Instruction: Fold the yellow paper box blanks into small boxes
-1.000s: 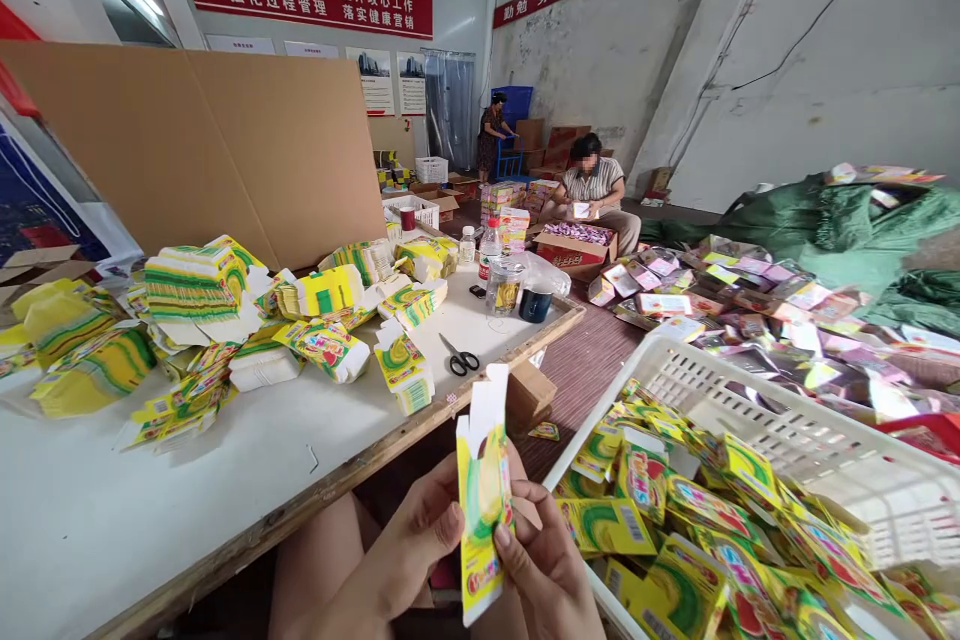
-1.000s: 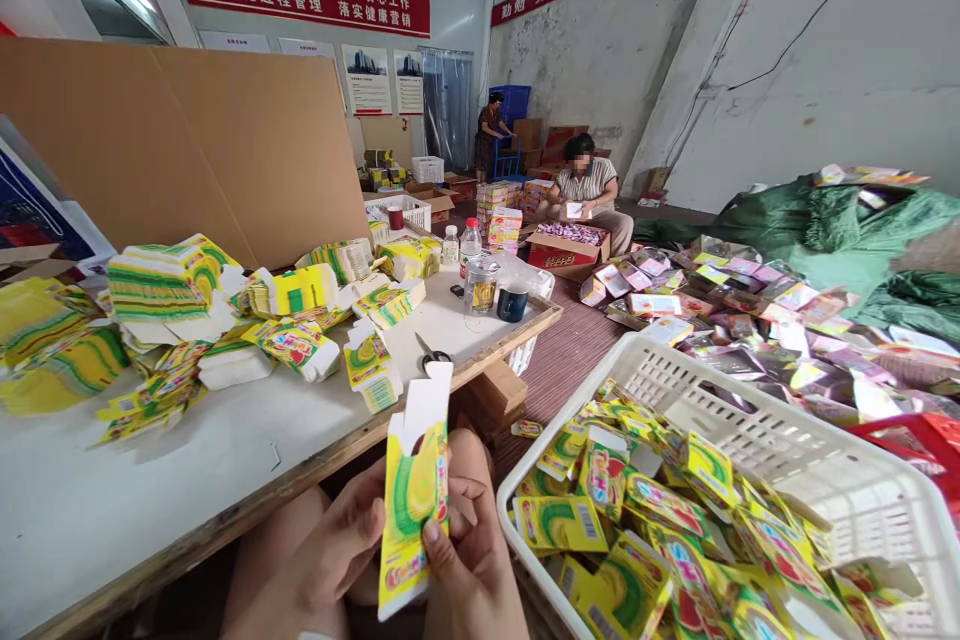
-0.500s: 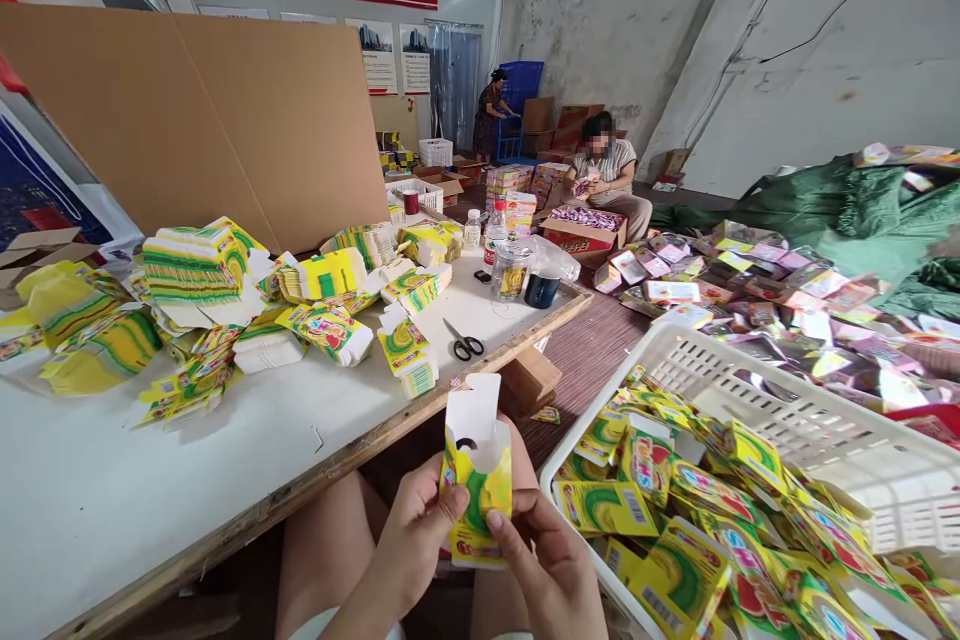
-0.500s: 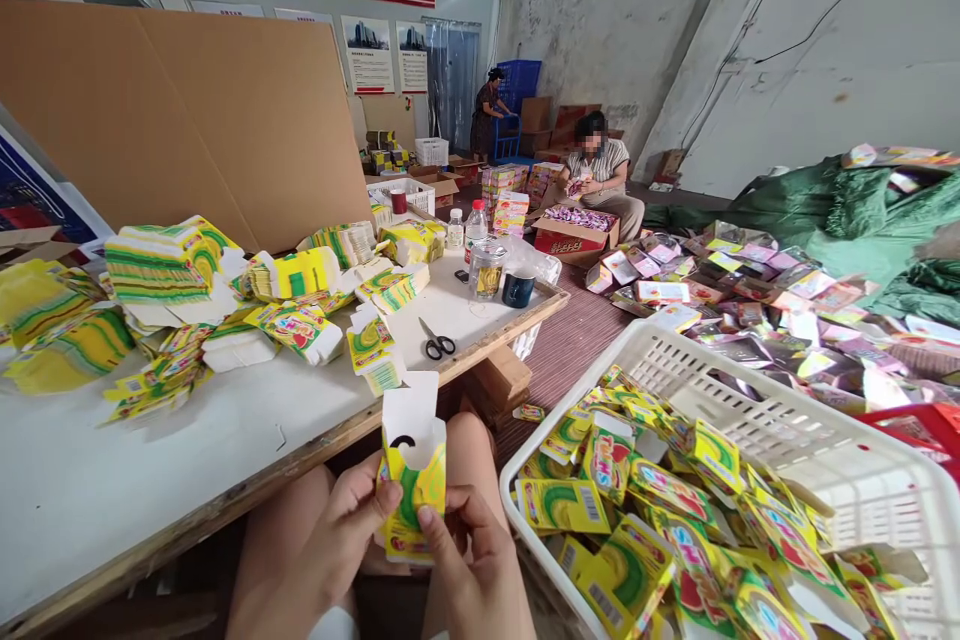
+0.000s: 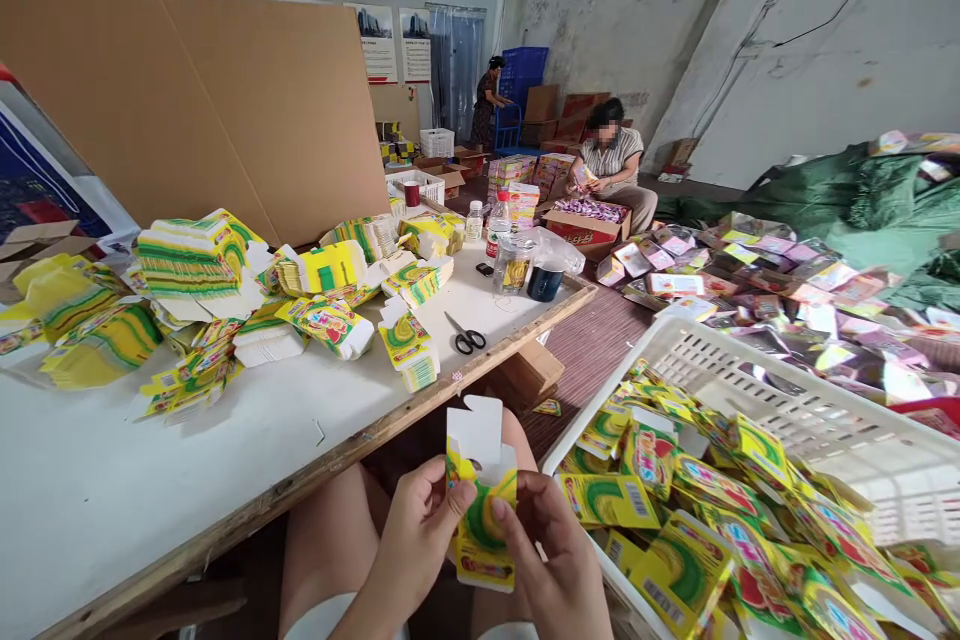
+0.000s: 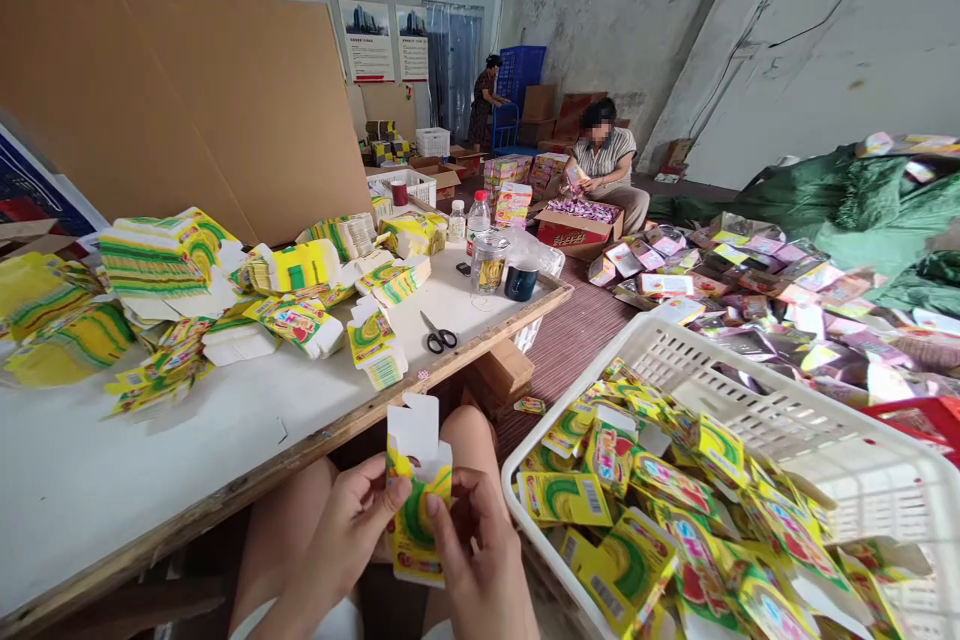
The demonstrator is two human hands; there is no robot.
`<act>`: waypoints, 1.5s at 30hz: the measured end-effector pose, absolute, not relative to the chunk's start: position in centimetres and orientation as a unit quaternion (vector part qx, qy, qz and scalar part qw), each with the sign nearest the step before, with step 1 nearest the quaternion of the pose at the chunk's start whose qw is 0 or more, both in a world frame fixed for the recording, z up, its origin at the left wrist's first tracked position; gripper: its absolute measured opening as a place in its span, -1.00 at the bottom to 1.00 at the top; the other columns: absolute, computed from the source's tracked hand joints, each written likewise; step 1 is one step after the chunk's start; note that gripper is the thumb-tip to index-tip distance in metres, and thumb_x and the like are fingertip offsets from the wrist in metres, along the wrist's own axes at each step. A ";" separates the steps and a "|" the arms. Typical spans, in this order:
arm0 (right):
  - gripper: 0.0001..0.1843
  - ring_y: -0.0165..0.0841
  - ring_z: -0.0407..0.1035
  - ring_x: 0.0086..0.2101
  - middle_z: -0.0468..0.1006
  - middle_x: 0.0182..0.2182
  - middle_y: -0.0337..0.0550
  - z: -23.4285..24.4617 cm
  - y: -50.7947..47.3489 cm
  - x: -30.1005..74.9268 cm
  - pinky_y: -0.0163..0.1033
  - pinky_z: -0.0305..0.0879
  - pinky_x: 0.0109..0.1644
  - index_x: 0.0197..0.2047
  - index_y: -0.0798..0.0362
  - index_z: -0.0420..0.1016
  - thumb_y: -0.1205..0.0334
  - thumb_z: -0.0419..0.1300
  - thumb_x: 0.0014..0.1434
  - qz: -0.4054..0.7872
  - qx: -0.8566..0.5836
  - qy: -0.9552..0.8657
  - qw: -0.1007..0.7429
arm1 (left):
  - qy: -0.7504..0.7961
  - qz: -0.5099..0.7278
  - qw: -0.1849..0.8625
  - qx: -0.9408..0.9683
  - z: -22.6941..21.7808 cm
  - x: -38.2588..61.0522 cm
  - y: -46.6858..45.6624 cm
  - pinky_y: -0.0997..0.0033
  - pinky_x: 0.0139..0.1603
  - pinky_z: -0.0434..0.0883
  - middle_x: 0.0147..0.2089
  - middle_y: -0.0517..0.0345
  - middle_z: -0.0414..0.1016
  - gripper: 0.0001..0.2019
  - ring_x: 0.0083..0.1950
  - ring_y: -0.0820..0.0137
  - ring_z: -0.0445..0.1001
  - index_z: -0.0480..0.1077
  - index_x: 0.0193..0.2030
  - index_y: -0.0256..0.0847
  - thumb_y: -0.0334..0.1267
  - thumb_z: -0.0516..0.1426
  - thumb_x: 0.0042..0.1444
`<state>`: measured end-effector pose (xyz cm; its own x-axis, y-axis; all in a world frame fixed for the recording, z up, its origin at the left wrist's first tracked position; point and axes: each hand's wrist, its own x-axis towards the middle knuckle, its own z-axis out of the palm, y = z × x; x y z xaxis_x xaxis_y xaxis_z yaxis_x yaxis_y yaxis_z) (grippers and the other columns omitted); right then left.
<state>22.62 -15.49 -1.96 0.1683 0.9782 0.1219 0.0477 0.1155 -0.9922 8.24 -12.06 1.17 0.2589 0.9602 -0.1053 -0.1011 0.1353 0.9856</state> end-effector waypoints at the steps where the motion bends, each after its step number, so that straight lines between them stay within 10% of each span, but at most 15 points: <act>1: -0.72 -0.30 0.46 -0.41 0.55 -0.39 -0.15 -2.1 -15.5 22.7 -0.29 0.45 -0.33 -0.16 0.02 0.44 -0.02 0.26 0.23 0.412 -0.518 -0.493 0.564 | 0.427 0.434 0.617 0.499 1.1 8.3 -12.2 0.34 -0.12 0.50 -0.14 -0.01 0.67 -0.66 -0.15 0.18 0.60 0.51 -0.10 -0.18 0.03 0.24 0.14; 11: -0.62 -0.19 0.53 -0.11 0.59 -0.05 -0.02 -0.3 -15.6 23.5 -0.14 0.47 -0.02 0.15 -0.14 0.38 0.08 0.23 0.29 0.514 -0.415 -0.479 0.578 | 0.416 0.414 0.633 0.505 1.9 6.8 -14.1 0.28 -0.03 0.46 0.00 -0.05 0.60 -0.45 -0.02 0.18 0.59 0.11 0.25 -0.04 0.02 0.19 0.21; 20: -0.77 -0.24 0.51 -0.25 0.62 -0.28 -0.10 1.1 -15.9 25.5 -0.26 0.43 -0.18 -0.17 -0.04 0.58 0.03 0.17 0.32 0.495 -0.442 -0.570 0.484 | 0.380 0.319 0.679 0.541 2.6 6.2 -13.8 0.49 -0.28 0.31 -0.33 0.21 0.48 -0.68 -0.30 0.41 0.42 0.35 -0.09 -0.18 -0.11 0.30 0.11; 26: -0.73 -0.28 0.49 -0.30 0.60 -0.27 -0.14 -0.4 -15.9 24.9 -0.25 0.46 -0.18 0.05 -0.11 0.48 0.06 0.19 0.32 0.436 -0.459 -0.525 0.569 | 0.338 0.339 0.716 0.509 2.4 6.3 -14.2 0.33 -0.06 0.43 -0.07 0.05 0.60 -0.24 -0.11 0.30 0.55 -0.09 0.44 -0.02 -0.15 0.23 0.21; 31: -0.65 -0.17 0.48 -0.16 0.59 -0.21 -0.05 0.0 -16.0 25.8 -0.15 0.43 -0.05 -0.10 -0.09 0.66 -0.08 0.15 0.31 0.362 -0.472 -0.585 0.551 | 0.378 0.324 0.656 0.567 2.8 6.2 -13.8 0.27 0.10 0.46 0.09 -0.05 0.59 -0.59 0.05 0.20 0.57 0.38 0.21 -0.12 -0.20 0.20 0.22; 37: -0.56 -0.37 0.27 -0.54 0.39 -0.55 -0.28 0.2 -15.9 26.0 -0.32 0.21 -0.49 0.09 0.01 0.57 -0.04 0.22 0.24 0.437 -0.525 -0.588 0.433 | 0.416 0.336 0.591 0.604 2.9 6.3 -13.9 0.37 0.18 0.46 0.19 0.09 0.55 -0.61 0.15 0.24 0.54 0.41 0.20 -0.01 -0.32 0.13 0.25; 45: -0.58 -0.35 0.31 -0.50 0.50 -0.45 -0.21 -2.0 -15.9 25.1 -0.31 0.29 -0.44 0.03 0.03 0.55 0.05 0.30 0.12 0.359 -0.558 -0.604 0.441 | 0.439 0.304 0.548 0.644 2.9 6.2 -14.4 0.41 0.16 0.48 0.27 0.13 0.49 -0.49 0.15 0.25 0.55 0.36 0.29 0.03 -0.41 0.08 0.22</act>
<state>25.07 -15.94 -1.99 0.0116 0.9912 0.1321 0.3585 0.1192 -0.9259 6.19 -14.42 2.89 0.4303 0.8983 -0.0892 0.2319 -0.0145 0.9726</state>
